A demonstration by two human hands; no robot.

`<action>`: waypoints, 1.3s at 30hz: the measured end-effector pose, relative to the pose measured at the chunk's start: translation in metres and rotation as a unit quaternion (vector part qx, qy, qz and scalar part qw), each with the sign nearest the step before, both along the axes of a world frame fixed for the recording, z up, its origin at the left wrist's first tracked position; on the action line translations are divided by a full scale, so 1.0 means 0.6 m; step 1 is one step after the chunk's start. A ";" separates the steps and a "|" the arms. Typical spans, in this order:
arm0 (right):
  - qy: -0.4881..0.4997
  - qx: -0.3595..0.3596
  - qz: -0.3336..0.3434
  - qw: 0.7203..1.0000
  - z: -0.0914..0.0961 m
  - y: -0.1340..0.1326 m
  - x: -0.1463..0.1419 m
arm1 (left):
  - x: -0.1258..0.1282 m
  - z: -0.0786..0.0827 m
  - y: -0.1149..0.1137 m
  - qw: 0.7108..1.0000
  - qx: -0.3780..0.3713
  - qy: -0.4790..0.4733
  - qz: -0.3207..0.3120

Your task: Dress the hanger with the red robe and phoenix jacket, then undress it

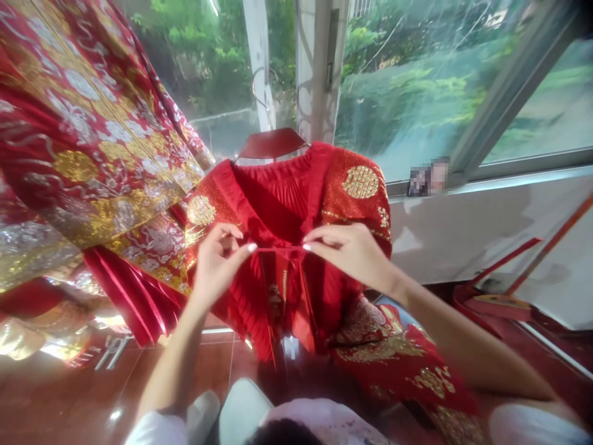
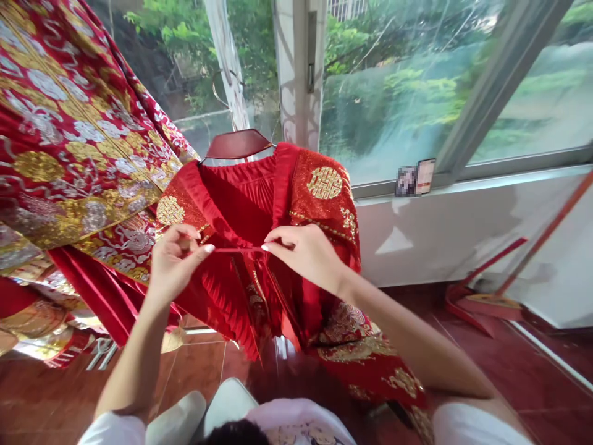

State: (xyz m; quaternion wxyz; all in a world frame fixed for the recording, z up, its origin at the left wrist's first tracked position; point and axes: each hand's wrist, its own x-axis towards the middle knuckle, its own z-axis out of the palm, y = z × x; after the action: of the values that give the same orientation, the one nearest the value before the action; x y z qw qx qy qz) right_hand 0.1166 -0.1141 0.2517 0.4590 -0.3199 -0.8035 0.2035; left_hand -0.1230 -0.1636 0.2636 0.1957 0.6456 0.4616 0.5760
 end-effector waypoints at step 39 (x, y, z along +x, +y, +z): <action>0.181 -0.263 -0.031 0.947 0.067 0.118 -0.105 | 0.027 0.027 0.118 0.956 0.131 0.250 0.074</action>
State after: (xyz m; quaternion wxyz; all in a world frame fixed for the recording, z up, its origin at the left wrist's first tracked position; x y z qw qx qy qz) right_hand 0.0538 -0.0432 0.2917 0.5026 -0.4113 -0.6147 0.4476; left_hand -0.1071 -0.0925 0.2796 -0.0556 0.7534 0.4622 0.4644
